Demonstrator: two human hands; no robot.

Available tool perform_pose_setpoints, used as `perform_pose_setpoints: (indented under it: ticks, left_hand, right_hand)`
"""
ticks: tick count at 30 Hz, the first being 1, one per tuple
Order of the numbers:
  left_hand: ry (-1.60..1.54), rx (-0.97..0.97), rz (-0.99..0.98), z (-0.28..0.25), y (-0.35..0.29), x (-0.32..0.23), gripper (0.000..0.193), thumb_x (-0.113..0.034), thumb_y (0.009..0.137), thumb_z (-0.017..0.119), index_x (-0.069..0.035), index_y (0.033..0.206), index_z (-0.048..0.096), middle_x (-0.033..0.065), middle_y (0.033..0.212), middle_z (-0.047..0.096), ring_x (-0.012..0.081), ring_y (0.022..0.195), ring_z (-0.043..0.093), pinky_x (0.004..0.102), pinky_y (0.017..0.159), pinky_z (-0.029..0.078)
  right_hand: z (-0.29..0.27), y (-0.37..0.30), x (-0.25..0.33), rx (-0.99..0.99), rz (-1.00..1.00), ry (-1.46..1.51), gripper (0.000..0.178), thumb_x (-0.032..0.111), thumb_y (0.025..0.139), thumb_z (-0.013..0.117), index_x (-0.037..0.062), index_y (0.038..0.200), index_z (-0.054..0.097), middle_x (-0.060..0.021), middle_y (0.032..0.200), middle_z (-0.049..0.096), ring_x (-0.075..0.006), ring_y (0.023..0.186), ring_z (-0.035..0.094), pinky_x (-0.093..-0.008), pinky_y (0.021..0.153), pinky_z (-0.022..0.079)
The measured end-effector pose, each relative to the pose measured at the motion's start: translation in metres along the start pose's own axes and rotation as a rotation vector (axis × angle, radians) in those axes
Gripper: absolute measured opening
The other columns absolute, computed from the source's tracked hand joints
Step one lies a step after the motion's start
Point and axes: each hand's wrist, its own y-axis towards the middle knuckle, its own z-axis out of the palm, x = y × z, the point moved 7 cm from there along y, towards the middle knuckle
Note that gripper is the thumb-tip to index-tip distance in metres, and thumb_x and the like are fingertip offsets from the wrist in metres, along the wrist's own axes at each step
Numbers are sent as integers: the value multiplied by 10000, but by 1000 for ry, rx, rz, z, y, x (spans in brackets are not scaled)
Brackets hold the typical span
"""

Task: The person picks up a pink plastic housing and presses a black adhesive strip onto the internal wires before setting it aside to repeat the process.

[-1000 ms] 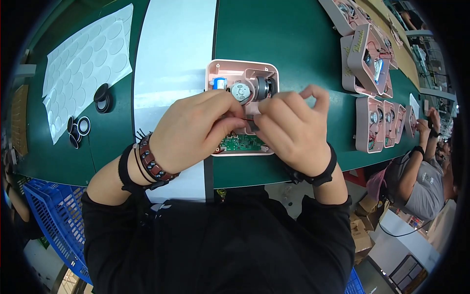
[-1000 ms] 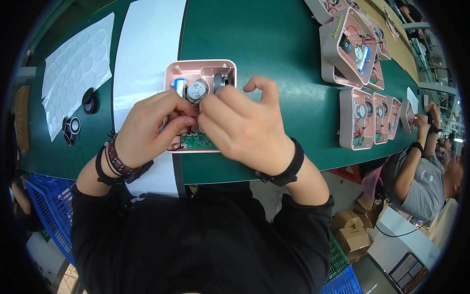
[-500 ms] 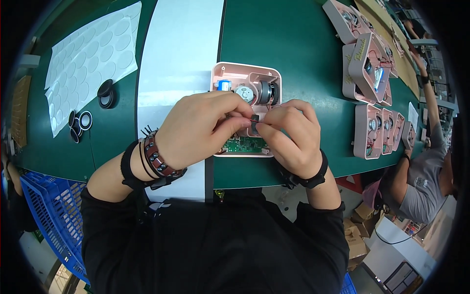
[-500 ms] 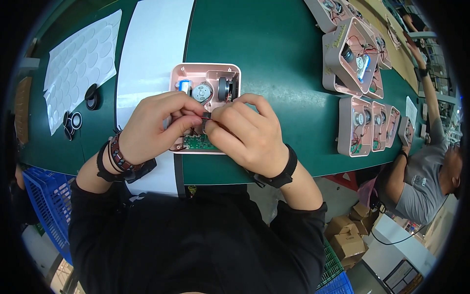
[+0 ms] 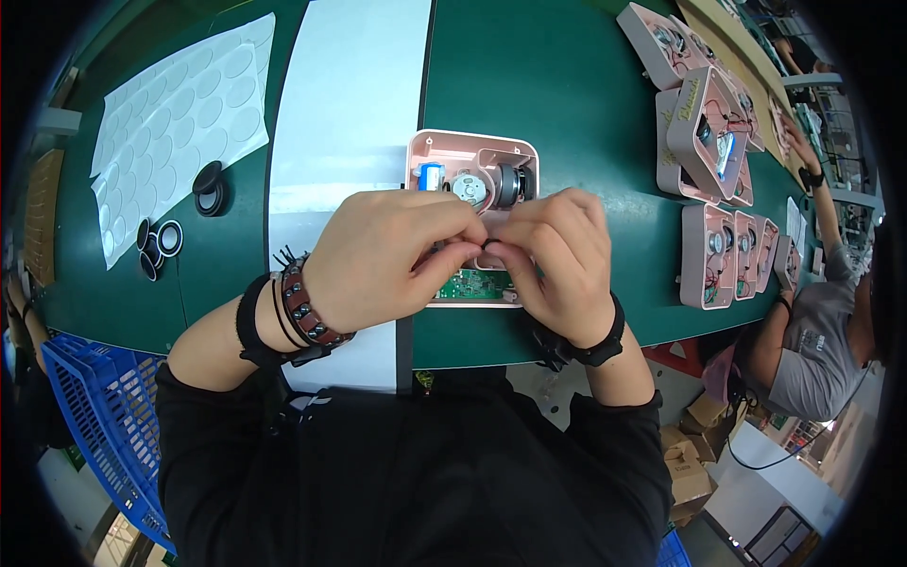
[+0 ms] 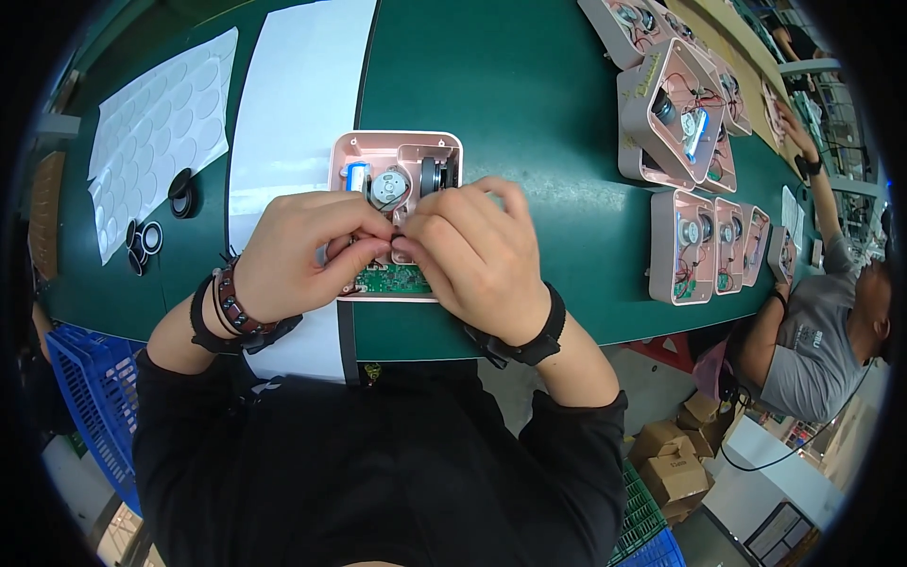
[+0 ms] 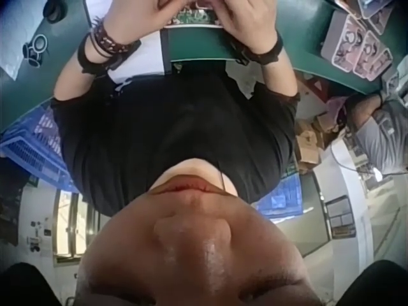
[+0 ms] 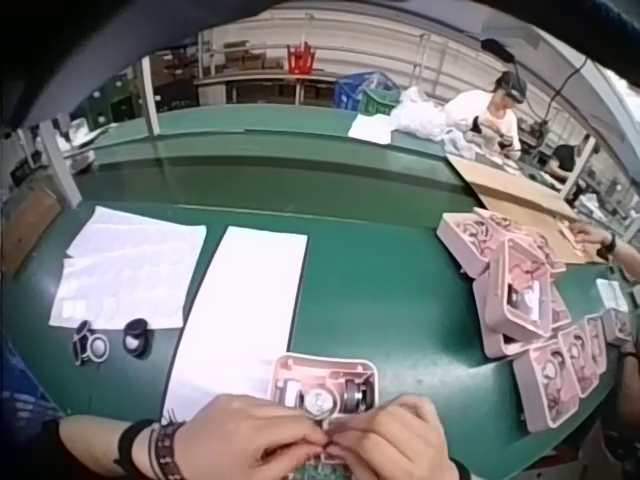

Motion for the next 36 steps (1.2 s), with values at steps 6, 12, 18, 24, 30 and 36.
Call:
perform_pose_setpoints:
  ticks: [6,12,18,24,30,36]
  left_hand:
    - [-42,-9,-77,3,0,7,90,-20,808,676,-33,892,647,51,741,648,127,558,566,247,529,428]
    - [35,-31,-23,-1,-2,3,74,-20,810,674,-27,876,642,48,745,651,121,556,575,235,521,431]
    - [-52,19,-152,2,-2,12,91,-87,805,686,-61,865,623,19,721,658,147,567,605,263,515,443]
    - [18,-27,-67,0,-2,9,102,-126,805,690,-78,852,613,0,714,665,161,568,614,284,512,447]
    - [-21,7,-107,-1,-2,11,99,-79,782,709,-55,842,635,18,719,653,142,561,585,264,521,439]
    - [3,-44,-67,-1,-4,9,109,-68,767,735,-56,827,644,15,692,630,138,556,558,268,533,417]
  right_hand:
    - [-3,-4,6,-38,-8,-340,341,219,666,808,139,960,656,-16,967,626,-195,836,587,-374,809,368]
    - [0,-3,4,8,13,-339,349,260,650,817,192,960,673,8,1032,612,-176,896,580,-376,832,347]
    - [-5,-8,14,-155,-91,-461,277,279,643,817,211,871,674,13,1043,609,-176,928,566,-376,860,340]
    - [-1,-4,3,-62,-13,-370,270,308,636,812,239,861,681,11,1061,601,-184,944,559,-376,869,341]
    - [-4,-7,19,-211,-165,-482,254,286,634,808,211,846,691,4,1064,595,-208,949,543,-372,842,351]
    - [-2,-1,4,-105,-13,-307,244,252,640,808,178,842,692,-6,1073,597,-219,952,535,-370,827,355]
